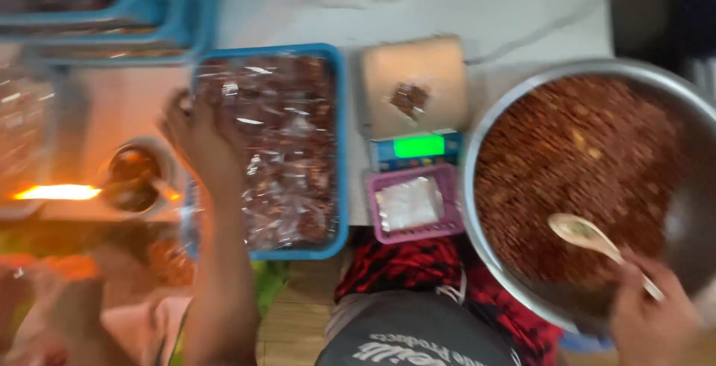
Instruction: Scooping roasted peanuts from a large bowl into small plastic bags, weighing them on a digital scale, and organizing them in a tray.
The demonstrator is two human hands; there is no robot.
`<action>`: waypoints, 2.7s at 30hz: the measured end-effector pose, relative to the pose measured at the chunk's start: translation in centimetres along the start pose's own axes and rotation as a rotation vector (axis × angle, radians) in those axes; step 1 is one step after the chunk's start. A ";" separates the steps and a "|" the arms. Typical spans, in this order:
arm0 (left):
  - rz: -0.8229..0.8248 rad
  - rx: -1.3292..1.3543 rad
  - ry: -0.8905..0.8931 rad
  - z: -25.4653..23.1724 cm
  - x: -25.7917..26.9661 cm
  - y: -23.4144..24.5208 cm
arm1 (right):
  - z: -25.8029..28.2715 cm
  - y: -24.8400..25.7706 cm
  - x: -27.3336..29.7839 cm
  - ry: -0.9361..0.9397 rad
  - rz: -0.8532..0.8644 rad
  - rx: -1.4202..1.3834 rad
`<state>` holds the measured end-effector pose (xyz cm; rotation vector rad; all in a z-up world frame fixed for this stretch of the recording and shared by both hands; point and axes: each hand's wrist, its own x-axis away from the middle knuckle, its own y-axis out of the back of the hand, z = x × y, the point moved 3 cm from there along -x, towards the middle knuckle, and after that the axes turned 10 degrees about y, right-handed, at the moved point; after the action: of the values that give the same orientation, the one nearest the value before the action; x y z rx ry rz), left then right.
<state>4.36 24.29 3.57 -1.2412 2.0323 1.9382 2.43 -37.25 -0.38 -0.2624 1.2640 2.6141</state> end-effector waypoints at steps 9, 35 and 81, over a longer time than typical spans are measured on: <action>0.865 0.217 -0.443 -18.4 21.5 -14.0 | 4.6 1.1 -2.6 -0.109 0.227 -0.169; 0.564 1.096 -0.413 -24.4 10.3 3.7 | 5.3 -0.7 -2.8 -0.258 0.078 -0.629; 1.268 1.273 0.143 -26.8 14.5 -1.6 | 7.3 0.1 -4.1 -0.095 0.159 -0.193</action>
<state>7.94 -5.72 -0.40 0.3277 3.4128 0.0679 5.86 -32.06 5.24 -0.0706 1.0431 2.8502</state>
